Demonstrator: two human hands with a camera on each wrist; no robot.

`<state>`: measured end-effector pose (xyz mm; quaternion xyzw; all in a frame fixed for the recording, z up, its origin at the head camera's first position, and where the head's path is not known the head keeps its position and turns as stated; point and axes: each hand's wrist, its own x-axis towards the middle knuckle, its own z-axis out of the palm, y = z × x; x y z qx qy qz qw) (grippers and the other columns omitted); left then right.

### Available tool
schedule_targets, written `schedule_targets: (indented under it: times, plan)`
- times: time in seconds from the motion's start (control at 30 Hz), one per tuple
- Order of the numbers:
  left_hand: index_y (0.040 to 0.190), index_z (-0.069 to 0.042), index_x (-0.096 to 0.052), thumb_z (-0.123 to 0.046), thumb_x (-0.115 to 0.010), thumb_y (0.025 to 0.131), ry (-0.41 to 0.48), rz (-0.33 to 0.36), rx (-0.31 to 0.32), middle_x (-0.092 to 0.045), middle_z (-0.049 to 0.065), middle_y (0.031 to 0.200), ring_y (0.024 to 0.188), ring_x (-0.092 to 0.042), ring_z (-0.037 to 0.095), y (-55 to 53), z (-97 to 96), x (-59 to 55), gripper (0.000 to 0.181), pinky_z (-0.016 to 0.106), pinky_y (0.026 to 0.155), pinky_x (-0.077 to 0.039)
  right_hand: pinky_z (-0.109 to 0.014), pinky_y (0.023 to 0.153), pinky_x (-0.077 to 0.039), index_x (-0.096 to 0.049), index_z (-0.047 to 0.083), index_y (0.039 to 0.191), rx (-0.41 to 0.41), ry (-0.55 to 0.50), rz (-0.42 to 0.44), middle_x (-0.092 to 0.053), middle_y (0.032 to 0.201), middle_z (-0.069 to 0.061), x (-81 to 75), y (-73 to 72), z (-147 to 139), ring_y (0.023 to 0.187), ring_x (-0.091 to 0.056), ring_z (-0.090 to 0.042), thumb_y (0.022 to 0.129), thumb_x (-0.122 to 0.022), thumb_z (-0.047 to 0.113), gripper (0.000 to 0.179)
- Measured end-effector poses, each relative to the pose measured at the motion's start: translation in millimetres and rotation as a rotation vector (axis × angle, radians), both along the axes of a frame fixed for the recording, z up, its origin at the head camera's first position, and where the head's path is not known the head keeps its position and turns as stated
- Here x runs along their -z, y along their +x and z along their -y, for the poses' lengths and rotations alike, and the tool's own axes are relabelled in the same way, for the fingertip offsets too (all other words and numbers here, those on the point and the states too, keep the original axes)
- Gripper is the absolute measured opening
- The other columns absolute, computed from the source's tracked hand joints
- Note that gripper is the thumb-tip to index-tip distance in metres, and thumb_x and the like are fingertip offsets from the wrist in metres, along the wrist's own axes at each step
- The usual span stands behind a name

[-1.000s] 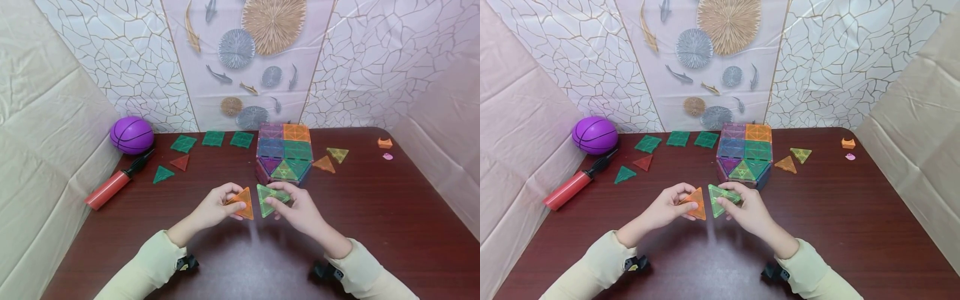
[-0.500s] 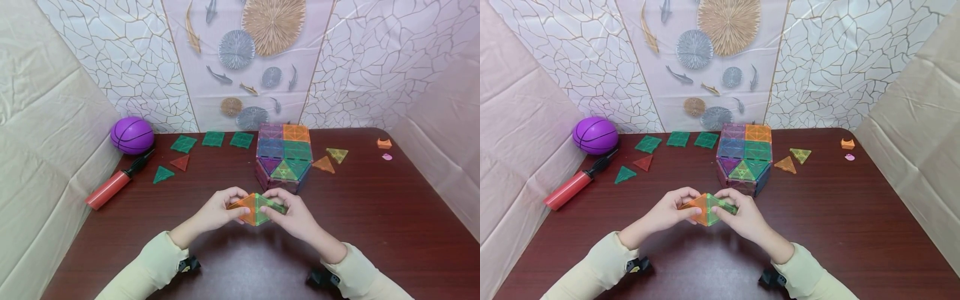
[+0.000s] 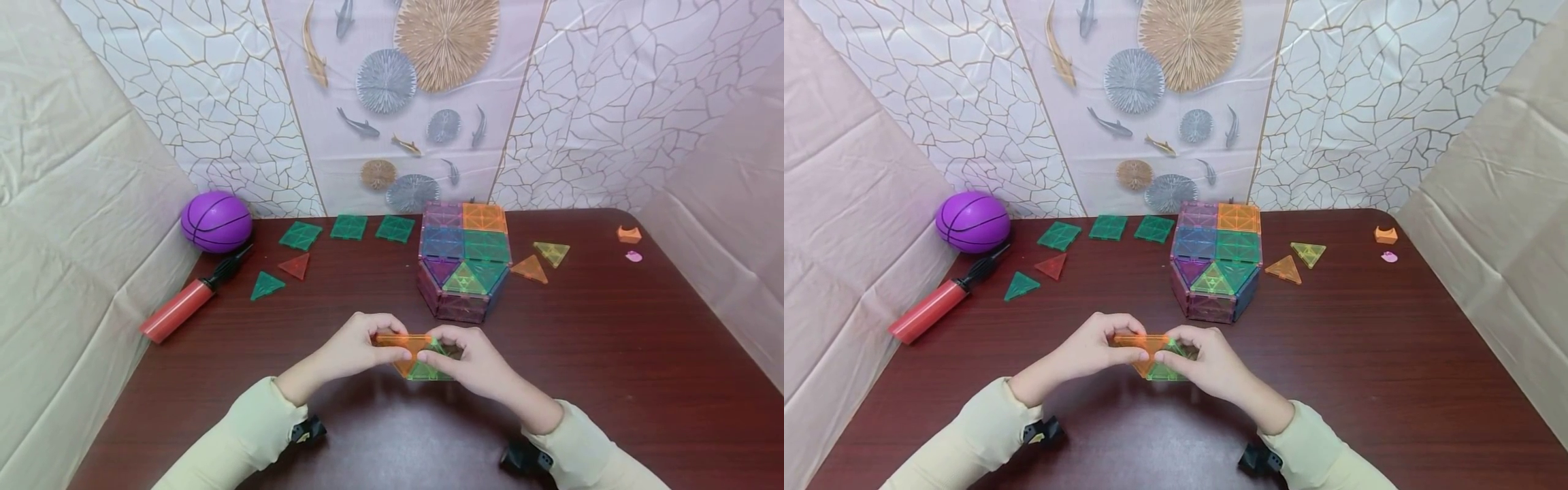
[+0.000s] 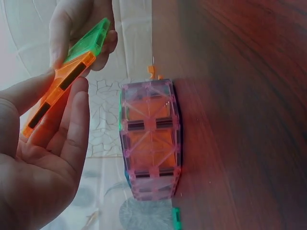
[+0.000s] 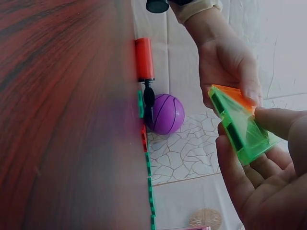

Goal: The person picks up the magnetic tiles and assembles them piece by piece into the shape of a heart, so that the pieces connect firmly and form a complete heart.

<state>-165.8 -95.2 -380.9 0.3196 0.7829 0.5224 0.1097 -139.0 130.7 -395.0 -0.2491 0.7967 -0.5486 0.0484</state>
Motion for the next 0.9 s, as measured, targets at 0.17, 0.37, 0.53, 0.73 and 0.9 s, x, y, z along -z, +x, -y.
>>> schedule_targets:
  times: [0.17, 0.37, 0.53, 0.73, 0.9]
  plan:
    - [0.100, -0.004, -0.069, -0.009, -0.076, 0.082, 0.022, 0.014, -0.050, -0.072, 0.008, 0.091, 0.078, -0.066, 0.009, -5.2, 11.3, -3.7, 0.020, 0.027, 0.072, -0.055, -0.024, 0.058, -0.051, -0.069, 0.003, 0.096, 0.030, 0.008, -0.004, -0.069, 0.085, -0.006, 1.0, -0.2, -3, 0.066, -0.060, -0.005, 0.088, -0.070, 0.009, 0.011]
    - [0.106, -0.005, -0.068, -0.012, -0.077, 0.082, 0.024, -0.077, -0.255, -0.073, 0.009, 0.095, 0.086, -0.068, 0.015, -28.1, 49.6, -4.2, 0.026, 0.030, 0.074, -0.054, -0.022, 0.052, -0.043, -0.069, 0.006, 0.093, 0.079, 0.045, -0.031, -0.063, 0.076, 0.001, 3.8, -1.4, -10, 0.058, -0.049, -0.004, 0.087, -0.071, 0.011, 0.008]
    - [0.112, -0.004, -0.067, -0.016, -0.077, 0.083, -0.075, -0.104, -0.469, -0.071, 0.012, 0.103, 0.090, -0.067, 0.017, -55.8, 95.7, 0.7, 0.034, 0.025, 0.076, -0.053, -0.022, 0.049, -0.040, -0.068, 0.006, 0.094, 0.099, 0.055, -0.029, -0.063, 0.073, 0.001, 4.7, -1.7, -15, 0.056, -0.046, -0.004, 0.088, -0.070, 0.013, 0.010]
    - [0.121, 0.002, -0.062, -0.015, -0.075, 0.085, -0.192, -0.107, -0.637, -0.066, 0.022, 0.114, 0.097, -0.066, 0.031, -86.0, 147.4, 10.8, 0.042, 0.022, 0.075, -0.052, -0.021, 0.048, -0.036, -0.068, 0.006, 0.094, 0.109, 0.057, -0.001, -0.061, 0.072, 0.000, 2.6, -0.9, -16, 0.055, -0.041, -0.004, 0.089, -0.070, 0.015, 0.010]
    - [0.127, 0.003, -0.057, -0.016, -0.073, 0.086, -0.259, -0.078, -0.700, -0.063, 0.023, 0.121, 0.109, -0.061, 0.037, -100.1, 174.7, 18.2, 0.047, 0.043, 0.089, -0.050, -0.021, 0.048, -0.036, -0.068, 0.006, 0.094, 0.104, 0.057, 0.009, -0.062, 0.074, 0.000, 2.2, -0.8, -17, 0.055, -0.042, -0.004, 0.089, -0.070, 0.014, 0.010]
